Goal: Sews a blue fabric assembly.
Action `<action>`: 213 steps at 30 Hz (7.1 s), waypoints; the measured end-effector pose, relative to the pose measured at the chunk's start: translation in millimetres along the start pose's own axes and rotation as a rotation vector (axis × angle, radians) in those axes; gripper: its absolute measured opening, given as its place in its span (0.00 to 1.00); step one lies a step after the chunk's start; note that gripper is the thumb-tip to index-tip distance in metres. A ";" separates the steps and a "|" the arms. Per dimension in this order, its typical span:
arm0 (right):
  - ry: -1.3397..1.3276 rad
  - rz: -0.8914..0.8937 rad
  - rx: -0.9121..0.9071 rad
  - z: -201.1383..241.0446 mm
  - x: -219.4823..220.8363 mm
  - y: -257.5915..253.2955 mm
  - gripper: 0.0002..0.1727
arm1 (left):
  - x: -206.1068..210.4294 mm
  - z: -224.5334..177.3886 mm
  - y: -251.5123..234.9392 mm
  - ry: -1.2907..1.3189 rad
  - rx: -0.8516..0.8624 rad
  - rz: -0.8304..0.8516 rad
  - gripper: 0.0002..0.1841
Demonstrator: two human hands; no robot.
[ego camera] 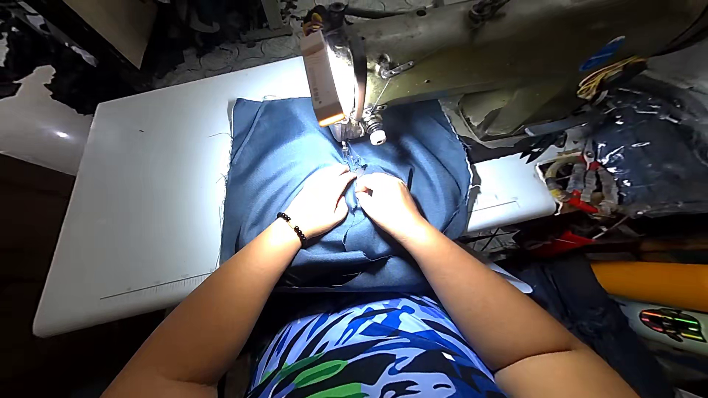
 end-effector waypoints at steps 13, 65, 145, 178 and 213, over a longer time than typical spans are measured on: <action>0.053 0.283 0.168 8.2 -7.1 -3.9 0.17 | 1.2 -3.7 0.3 -0.065 0.001 -0.005 0.25; 0.060 0.376 0.155 15.5 -6.7 0.7 0.16 | 6.2 0.2 1.4 -0.078 0.093 -0.249 0.24; 0.288 0.162 -0.321 -25.6 -5.1 -27.9 0.22 | -16.3 40.5 -29.2 -0.067 0.064 0.006 0.23; 0.311 0.313 0.195 -15.3 -22.6 51.2 0.27 | -21.9 57.9 -2.0 -0.068 -0.475 0.227 0.34; -0.028 0.101 -0.153 -36.7 -63.1 -28.0 0.10 | -11.8 76.6 -8.1 -0.165 -0.430 -0.062 0.37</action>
Point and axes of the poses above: each hand's wrist, its own y-axis away from the middle knuckle, its own x-axis out of the palm, z = x × y, the point moved 5 cm from there along -y, towards the middle knuckle, and after that the axes turned 9 degrees about z, right-handed, at the moved point
